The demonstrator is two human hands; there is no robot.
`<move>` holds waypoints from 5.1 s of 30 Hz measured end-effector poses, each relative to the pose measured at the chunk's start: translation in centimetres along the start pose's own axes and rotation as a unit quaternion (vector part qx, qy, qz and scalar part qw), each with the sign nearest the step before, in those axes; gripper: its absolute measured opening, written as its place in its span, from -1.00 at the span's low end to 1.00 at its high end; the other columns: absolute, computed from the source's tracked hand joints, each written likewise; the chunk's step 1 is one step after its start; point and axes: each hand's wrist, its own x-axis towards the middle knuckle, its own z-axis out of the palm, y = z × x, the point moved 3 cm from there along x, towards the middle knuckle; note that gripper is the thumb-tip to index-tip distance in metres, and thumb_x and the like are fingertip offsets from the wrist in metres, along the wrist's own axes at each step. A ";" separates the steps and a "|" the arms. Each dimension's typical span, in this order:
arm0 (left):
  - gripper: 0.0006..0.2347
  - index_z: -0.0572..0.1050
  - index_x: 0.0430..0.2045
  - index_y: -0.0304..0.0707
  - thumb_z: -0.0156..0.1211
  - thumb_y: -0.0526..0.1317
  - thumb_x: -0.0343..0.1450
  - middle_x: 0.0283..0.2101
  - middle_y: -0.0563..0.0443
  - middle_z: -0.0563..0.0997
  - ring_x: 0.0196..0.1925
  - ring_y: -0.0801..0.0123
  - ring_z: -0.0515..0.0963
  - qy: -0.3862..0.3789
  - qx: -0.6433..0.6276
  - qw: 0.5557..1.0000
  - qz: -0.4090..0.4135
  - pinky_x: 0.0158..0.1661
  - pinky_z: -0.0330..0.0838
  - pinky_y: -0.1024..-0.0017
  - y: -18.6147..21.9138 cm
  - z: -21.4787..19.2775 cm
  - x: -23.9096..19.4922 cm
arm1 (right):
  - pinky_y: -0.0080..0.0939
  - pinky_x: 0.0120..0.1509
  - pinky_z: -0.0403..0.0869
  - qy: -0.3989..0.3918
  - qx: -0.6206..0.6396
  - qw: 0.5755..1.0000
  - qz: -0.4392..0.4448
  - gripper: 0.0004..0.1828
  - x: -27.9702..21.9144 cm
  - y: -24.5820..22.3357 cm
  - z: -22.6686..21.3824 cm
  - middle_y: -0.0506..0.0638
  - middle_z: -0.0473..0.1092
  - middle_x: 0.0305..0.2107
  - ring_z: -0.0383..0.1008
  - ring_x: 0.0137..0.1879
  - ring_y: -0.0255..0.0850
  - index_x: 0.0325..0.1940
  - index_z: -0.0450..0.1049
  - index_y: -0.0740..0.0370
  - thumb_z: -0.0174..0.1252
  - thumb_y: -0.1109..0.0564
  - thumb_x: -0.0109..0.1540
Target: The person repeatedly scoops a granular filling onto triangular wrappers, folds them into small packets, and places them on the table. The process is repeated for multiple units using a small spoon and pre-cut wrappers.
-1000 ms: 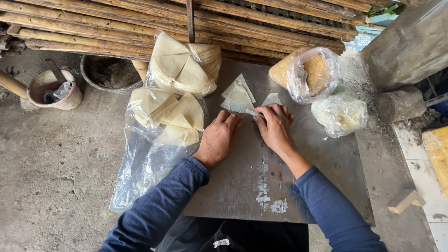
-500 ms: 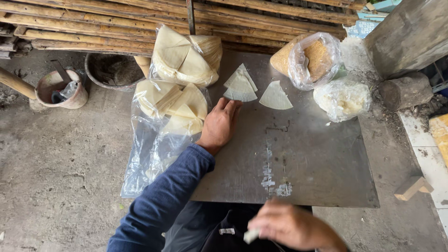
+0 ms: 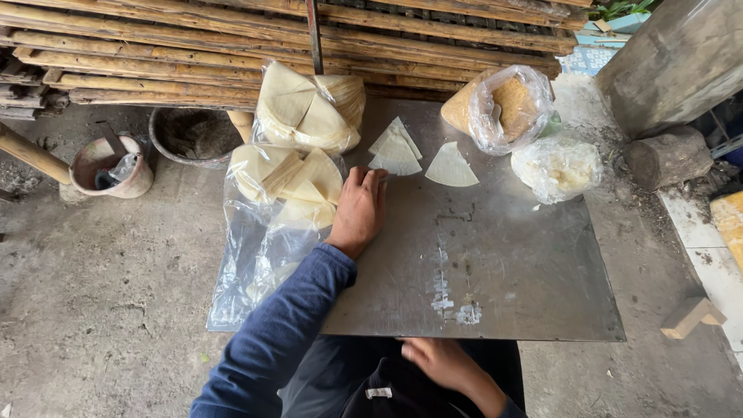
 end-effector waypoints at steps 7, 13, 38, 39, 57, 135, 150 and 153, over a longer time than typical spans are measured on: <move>-0.81 0.53 -0.08 -0.31 0.13 -0.29 0.46 0.00 -0.21 0.50 0.01 -0.06 0.50 -0.046 0.057 0.997 0.009 0.05 0.39 0.12 0.2 0.7 -0.1 | -0.09 0.23 0.50 -0.111 0.027 0.927 -0.357 -0.65 -7.3 -12.6 -11.6 0.10 0.57 -0.03 0.56 0.07 -0.07 0.18 0.55 0.29 0.26 0.13 0.33; -0.83 0.55 -0.12 -0.26 0.15 -0.29 0.45 -0.03 -0.14 0.52 -0.01 -0.02 0.51 -0.037 0.058 0.997 0.021 0.03 0.41 0.14 0.5 0.4 -0.1 | -0.12 0.05 0.54 0.243 -0.259 0.907 -0.226 -0.75 5.0 -10.3 -22.4 0.06 0.52 -0.20 0.54 -0.09 -0.08 0.01 0.56 0.26 0.24 0.18 0.25; -0.86 0.53 -0.16 -0.28 0.11 -0.25 0.49 -0.22 -0.25 0.64 -0.23 -0.09 0.66 -0.052 -0.043 0.997 -0.035 -0.22 0.54 0.13 0.6 -0.2 0.1 | -0.18 -0.19 0.47 0.350 -0.176 0.897 -0.206 -0.88 8.5 -7.7 -21.2 -0.02 0.50 -0.34 0.50 -0.27 -0.19 -0.11 0.52 0.21 0.18 0.14 0.32; -0.86 0.52 -0.18 -0.30 0.12 -0.24 0.49 -0.24 -0.26 0.65 -0.25 -0.10 0.67 -0.042 -0.064 0.996 -0.044 -0.26 0.55 0.12 0.6 -0.3 0.1 | -0.19 -0.10 0.48 0.353 -0.212 0.872 -0.267 -0.88 7.9 -8.2 -20.0 -0.02 0.50 -0.32 0.50 -0.21 -0.20 -0.12 0.53 0.22 0.19 0.15 0.30; -0.79 0.52 -0.39 -0.27 0.19 -0.08 0.44 -0.27 -0.23 0.59 -0.32 -0.10 0.64 -0.175 0.124 0.975 -0.059 -0.30 0.53 0.06 1.7 -1.7 -1.0 | -0.08 0.00 0.49 0.465 -0.231 0.851 -0.076 -0.81 6.6 -7.7 -32.6 0.08 0.55 -0.16 0.57 -0.09 -0.06 0.09 0.52 0.11 0.06 0.12 0.44; -0.81 0.54 -0.33 -0.35 0.36 -0.22 0.33 -0.35 -0.11 0.68 -0.37 0.24 0.69 -0.155 -0.117 0.966 -0.173 -0.31 0.57 0.34 3.3 -4.5 -5.7 | -0.39 -0.37 0.34 0.501 0.203 0.840 -0.041 -0.83 2.7 -0.9 -32.3 0.00 0.52 -0.36 0.34 -0.41 -0.42 -0.01 0.56 0.32 0.06 0.32 0.40; -0.81 0.53 -0.31 -0.34 0.35 -0.25 0.31 -0.36 -0.12 0.69 -0.37 0.23 0.71 -0.137 -0.132 0.966 -0.176 -0.32 0.57 0.36 3.3 -4.8 -6.2 | -0.34 -0.28 0.51 0.298 0.033 0.948 -0.107 -0.76 0.4 -5.7 -17.4 -0.04 0.57 -0.37 0.52 -0.38 -0.33 0.03 0.55 0.26 0.06 0.28 0.30; -0.82 0.53 -0.31 -0.34 0.34 -0.25 0.32 -0.37 -0.13 0.69 -0.37 0.21 0.72 -0.141 -0.130 0.966 -0.175 -0.32 0.57 0.35 3.2 -4.8 -6.2 | -0.27 -0.10 0.57 0.319 -0.114 0.911 -0.236 -0.68 -0.1 -8.0 -17.5 0.07 0.50 -0.26 0.57 -0.18 -0.21 0.09 0.49 0.31 0.09 0.36 0.25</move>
